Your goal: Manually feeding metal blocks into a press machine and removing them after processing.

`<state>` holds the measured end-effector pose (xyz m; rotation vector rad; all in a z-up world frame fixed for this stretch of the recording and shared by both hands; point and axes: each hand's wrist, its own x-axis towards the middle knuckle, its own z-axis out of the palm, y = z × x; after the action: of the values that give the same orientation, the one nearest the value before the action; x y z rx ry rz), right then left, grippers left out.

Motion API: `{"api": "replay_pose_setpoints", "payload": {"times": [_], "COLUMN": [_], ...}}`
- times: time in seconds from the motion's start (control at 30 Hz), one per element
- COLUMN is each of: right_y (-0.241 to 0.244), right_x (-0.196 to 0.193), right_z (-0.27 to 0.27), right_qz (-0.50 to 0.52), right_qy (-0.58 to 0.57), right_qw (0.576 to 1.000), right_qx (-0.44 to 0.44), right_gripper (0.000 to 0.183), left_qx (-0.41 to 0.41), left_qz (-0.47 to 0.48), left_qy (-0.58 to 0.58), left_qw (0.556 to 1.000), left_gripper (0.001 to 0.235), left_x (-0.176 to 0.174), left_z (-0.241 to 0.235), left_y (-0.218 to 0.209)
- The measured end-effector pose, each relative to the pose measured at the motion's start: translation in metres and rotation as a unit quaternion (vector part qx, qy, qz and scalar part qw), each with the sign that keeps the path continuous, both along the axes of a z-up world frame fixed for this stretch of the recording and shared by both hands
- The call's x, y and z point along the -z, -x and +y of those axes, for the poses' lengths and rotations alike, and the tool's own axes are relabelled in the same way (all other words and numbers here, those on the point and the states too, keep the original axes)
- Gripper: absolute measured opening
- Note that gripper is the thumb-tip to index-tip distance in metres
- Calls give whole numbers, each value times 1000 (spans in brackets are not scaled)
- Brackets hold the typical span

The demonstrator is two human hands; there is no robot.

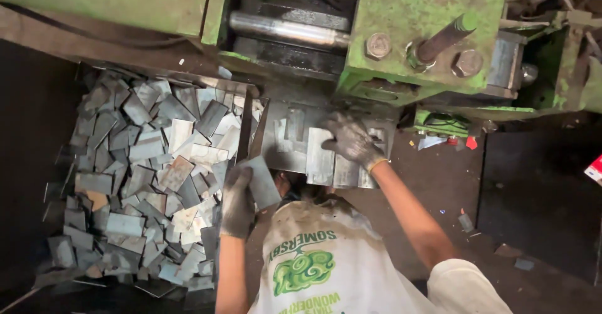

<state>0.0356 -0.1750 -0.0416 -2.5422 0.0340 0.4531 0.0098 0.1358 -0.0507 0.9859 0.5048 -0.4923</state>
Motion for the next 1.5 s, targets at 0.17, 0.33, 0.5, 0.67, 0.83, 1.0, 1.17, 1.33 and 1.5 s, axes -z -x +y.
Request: {"api": "replay_pose_setpoints", "payload": {"times": [0.17, 0.33, 0.5, 0.67, 0.83, 1.0, 1.17, 1.33, 1.5], "right_y": [37, 111, 181, 144, 53, 3, 5, 10, 105], "right_x": [50, -5, 55, 6, 62, 76, 159, 85, 231], "right_z": [-26, -25, -63, -143, -246, -256, -247, -198, -167], "right_qz": [-104, -2, 42, -233, -276, -192, -345, -316, -442], "right_qy": [71, -307, -488, -371, -234, -56, 316, 168, 167], "right_qw": [992, 921, 772, 701, 803, 897, 857, 907, 829], "right_qx": [12, 242, 404, 563, 473, 393, 215, 223, 301], "right_gripper": [56, 59, 58, 63, 51, 50, 66, 62, 56], "left_qx": [62, 143, 263, 208, 150, 119, 62, 79, 118], "left_qz": [4, -48, -275, -327, -130, -91, -65, -94, -151], "left_qy": [5, -110, -203, -256, -315, -291, -314, -309, -306], "left_qw": [998, 982, 902, 886, 928, 945, 945, 943, 933], "left_gripper": [34, 39, 37, 33, 38, 38, 40, 37, 36], "left_x": [-23, -9, -53, -35, -11, 10, 32, 43, 42], "left_z": [-52, -144, -191, -143, -97, -62, -41, -41, -48], "left_y": [-4, 7, 12, 5, 24, 51, 64, 55, 42]}}
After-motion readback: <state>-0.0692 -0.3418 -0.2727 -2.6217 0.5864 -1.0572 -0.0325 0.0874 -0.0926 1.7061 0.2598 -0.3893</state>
